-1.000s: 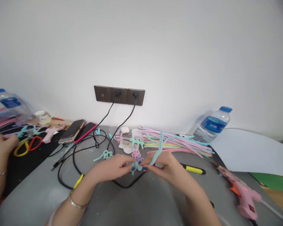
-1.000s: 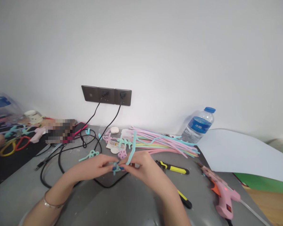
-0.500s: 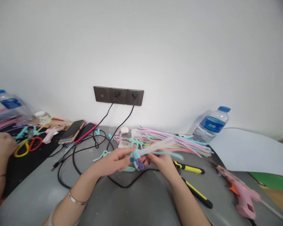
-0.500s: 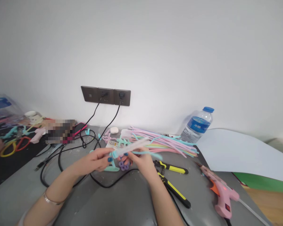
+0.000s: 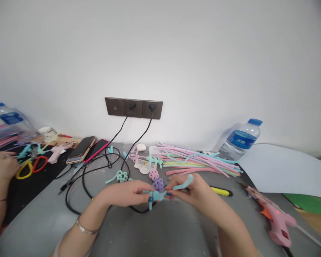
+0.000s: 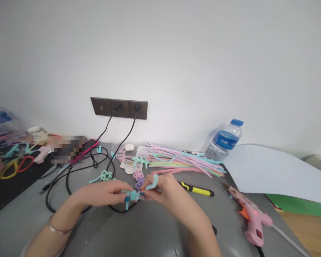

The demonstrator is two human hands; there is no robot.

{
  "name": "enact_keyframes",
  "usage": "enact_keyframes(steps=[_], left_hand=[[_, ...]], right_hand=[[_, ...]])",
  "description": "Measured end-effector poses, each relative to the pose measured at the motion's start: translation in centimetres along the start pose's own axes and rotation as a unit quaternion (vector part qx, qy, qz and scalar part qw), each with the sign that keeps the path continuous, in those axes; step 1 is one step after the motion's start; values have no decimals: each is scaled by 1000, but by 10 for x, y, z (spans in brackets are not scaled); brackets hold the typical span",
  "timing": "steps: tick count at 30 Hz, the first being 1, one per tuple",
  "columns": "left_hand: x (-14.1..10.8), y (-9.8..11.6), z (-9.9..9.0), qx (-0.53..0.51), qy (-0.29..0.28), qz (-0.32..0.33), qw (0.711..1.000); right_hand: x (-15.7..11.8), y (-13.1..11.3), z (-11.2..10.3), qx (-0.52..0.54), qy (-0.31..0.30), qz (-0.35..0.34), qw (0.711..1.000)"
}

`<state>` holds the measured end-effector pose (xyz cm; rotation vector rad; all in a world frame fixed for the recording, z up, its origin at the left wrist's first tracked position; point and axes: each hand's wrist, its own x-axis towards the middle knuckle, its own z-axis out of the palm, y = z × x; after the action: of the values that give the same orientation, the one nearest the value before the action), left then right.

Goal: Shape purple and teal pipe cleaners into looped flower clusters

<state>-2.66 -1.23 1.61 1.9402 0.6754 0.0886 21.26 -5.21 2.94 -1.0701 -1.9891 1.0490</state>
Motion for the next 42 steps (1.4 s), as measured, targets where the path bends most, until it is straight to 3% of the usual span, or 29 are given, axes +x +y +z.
enact_keyframes(steps=[4,8,10,12,16,19,22,25,29,35,38,42], left_hand=[[-5,5,-4,-24,-128,30,991],[-7,8,-5,-92,-175,50,979],[-6,8,-3,-156,-128,44,978],[-4,5,-1,-241,-30,37,969],[6,-6,3,-348,167,38,922],[14,-13,5,-298,260,15,918],[16,-14,5,-178,306,-8,935],[11,-8,5,-71,253,-11,965],[2,0,2,7,95,-19,995],[-5,7,-2,6,-90,31,995],[-7,9,-6,-21,-107,36,993],[-10,6,-8,-99,-40,29,994]], right_hand=[[1,2,4,121,-48,48,990],[14,21,19,266,-71,85,957],[21,33,26,294,-47,88,951],[26,42,28,283,8,70,956],[26,44,24,203,111,36,972],[21,32,20,59,141,-22,988],[17,18,17,-68,124,-89,986],[13,9,12,-111,108,-108,982],[6,5,4,-108,48,-69,991],[9,18,8,58,-40,17,997],[14,33,13,190,-41,65,979],[20,47,17,256,-1,87,963]])
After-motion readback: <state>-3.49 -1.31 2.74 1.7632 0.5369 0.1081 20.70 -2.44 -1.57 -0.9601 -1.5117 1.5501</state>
